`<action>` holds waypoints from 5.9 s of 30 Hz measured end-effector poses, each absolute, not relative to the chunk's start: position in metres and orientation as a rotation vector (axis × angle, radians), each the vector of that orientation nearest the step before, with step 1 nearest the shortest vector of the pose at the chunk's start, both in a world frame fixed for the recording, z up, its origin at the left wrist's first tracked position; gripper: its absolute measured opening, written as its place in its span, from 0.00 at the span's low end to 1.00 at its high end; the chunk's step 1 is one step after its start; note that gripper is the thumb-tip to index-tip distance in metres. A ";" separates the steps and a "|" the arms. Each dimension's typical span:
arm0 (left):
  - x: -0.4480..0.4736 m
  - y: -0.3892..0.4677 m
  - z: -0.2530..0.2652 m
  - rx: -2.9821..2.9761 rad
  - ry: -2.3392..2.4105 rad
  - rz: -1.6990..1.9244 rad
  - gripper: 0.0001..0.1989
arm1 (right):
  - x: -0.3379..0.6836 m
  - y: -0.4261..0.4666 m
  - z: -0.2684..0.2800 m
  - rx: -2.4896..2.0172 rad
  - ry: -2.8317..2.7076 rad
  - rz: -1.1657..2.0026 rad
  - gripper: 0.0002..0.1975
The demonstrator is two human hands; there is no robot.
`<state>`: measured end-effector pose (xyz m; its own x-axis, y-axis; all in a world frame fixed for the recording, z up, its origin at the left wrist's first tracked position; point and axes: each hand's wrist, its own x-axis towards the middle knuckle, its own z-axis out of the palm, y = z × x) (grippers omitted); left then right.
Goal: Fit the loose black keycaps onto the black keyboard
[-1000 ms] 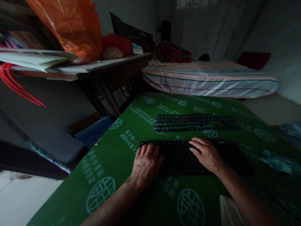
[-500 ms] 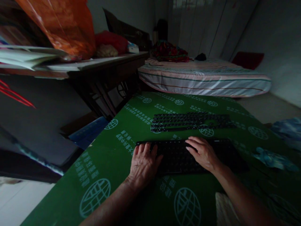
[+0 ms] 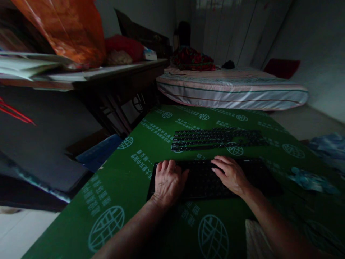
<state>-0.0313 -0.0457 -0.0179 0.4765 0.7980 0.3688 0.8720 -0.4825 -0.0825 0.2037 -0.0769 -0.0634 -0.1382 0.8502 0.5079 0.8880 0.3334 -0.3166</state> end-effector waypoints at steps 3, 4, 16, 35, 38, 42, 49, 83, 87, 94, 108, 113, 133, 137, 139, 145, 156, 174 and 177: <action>-0.025 -0.040 -0.018 -2.417 -1.418 -0.399 0.21 | 0.204 -0.076 -0.064 -1.510 -1.985 -0.083 0.12; -0.023 -0.038 -0.017 -2.405 -1.412 -0.392 0.20 | 0.204 -0.076 -0.064 -1.509 -1.988 -0.083 0.13; -0.022 -0.030 -0.013 -2.402 -1.371 -0.393 0.18 | 0.203 -0.077 -0.061 -1.529 -1.988 -0.079 0.12; -0.008 -0.006 0.003 -2.983 -0.789 -0.084 0.15 | 0.203 -0.075 -0.059 -1.552 -2.009 -0.053 0.13; -0.007 -0.005 0.002 -3.032 -0.781 -0.101 0.16 | 0.203 -0.075 -0.060 -1.557 -1.999 -0.050 0.12; -0.005 -0.003 0.002 -3.081 -0.761 -0.103 0.16 | 0.204 -0.074 -0.061 -1.549 -1.989 -0.044 0.12; 0.000 -0.001 -0.001 -3.079 -0.785 -0.059 0.16 | 0.203 -0.073 -0.059 -1.537 -1.990 -0.010 0.13; 0.053 -0.001 -0.024 -3.067 -1.053 -0.309 0.11 | 0.265 -0.056 -0.063 -1.313 -0.711 0.322 0.13; 0.053 0.000 -0.028 -3.085 -1.032 -0.325 0.11 | 0.269 -0.057 -0.063 -1.301 -0.691 0.325 0.13; 0.053 -0.001 -0.030 -3.092 -1.020 -0.368 0.12 | 0.271 -0.057 -0.066 -1.305 -0.690 0.336 0.13; 0.051 0.000 -0.037 -3.086 -0.993 -0.443 0.12 | 0.272 -0.057 -0.065 -1.366 -0.753 0.310 0.13; 0.051 -0.001 -0.035 -3.085 -0.995 -0.452 0.12 | 0.271 -0.058 -0.063 -1.368 -0.736 0.322 0.12; 0.047 0.000 -0.029 -3.064 -1.079 -0.373 0.11 | 0.273 -0.057 -0.066 -1.319 -0.705 0.389 0.13; 0.043 0.001 -0.020 -3.047 -1.119 -0.267 0.11 | 0.272 -0.057 -0.066 -1.320 -0.698 0.414 0.13; 0.040 0.003 -0.018 -3.037 -1.123 -0.224 0.10 | 0.272 -0.058 -0.066 -1.326 -0.701 0.422 0.13; 0.028 0.008 -0.016 -3.009 -1.135 -0.187 0.11 | 0.272 -0.058 -0.067 -1.337 -0.706 0.439 0.13; 0.010 0.013 -0.025 -3.069 -1.128 -0.290 0.13 | 0.273 -0.058 -0.070 -1.370 -0.727 0.450 0.13; 0.006 0.008 -0.034 -2.989 -1.001 -0.502 0.11 | 0.270 -0.060 -0.072 -1.504 -0.813 0.389 0.13; 0.005 0.008 -0.036 -2.989 -0.983 -0.543 0.11 | 0.269 -0.060 -0.071 -1.527 -0.831 0.372 0.14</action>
<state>0.0052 0.0084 -0.0364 0.7529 0.5846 0.3022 0.5672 -0.8093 0.1526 0.2689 -0.0597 -0.0714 0.6840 0.6887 0.2404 0.2790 0.0575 -0.9586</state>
